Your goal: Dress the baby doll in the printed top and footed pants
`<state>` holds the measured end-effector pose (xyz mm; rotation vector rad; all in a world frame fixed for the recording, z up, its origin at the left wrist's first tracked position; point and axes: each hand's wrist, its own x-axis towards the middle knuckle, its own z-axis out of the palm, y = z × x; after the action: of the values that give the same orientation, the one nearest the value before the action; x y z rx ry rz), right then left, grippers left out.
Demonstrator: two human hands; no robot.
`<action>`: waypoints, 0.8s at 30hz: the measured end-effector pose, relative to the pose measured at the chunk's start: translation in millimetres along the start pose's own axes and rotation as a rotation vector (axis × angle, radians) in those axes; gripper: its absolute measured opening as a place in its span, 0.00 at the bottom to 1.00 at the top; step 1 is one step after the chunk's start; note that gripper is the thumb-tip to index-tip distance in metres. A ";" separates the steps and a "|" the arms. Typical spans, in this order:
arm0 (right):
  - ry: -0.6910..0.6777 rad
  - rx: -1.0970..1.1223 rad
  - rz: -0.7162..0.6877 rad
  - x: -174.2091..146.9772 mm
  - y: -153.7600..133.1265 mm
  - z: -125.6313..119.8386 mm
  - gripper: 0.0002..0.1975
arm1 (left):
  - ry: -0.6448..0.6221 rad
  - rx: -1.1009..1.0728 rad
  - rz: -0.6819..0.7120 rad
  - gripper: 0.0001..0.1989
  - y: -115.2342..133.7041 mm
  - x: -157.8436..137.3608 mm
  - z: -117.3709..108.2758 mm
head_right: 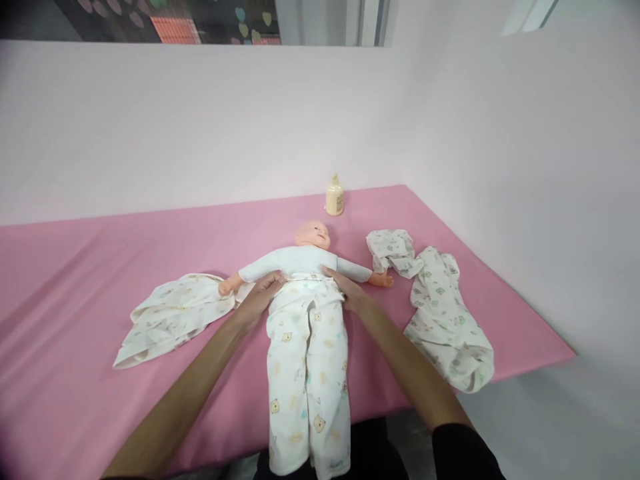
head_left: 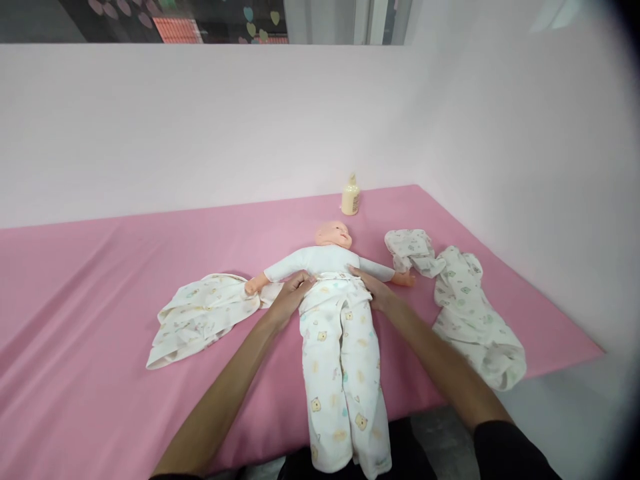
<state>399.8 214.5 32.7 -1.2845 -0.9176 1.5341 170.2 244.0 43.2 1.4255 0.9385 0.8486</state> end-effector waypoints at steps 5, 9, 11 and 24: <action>-0.250 0.204 0.148 12.7 8.5 -2.1 0.23 | -0.017 -0.060 -0.069 0.19 -1.1 3.9 1.0; -0.262 0.232 0.121 17.5 13.8 -6.3 0.18 | 0.002 -0.016 -0.037 0.21 1.1 2.9 2.9; -0.247 0.241 0.092 18.6 13.7 -7.4 0.16 | 0.025 0.046 -0.018 0.21 2.2 1.9 4.0; -0.158 0.233 0.093 21.0 10.1 -4.5 0.13 | 0.086 0.297 -0.113 0.23 -5.8 -51.8 7.0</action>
<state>401.5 231.2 16.0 -1.0637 -0.7594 1.7790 154.7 194.0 38.1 1.5796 1.2387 0.7119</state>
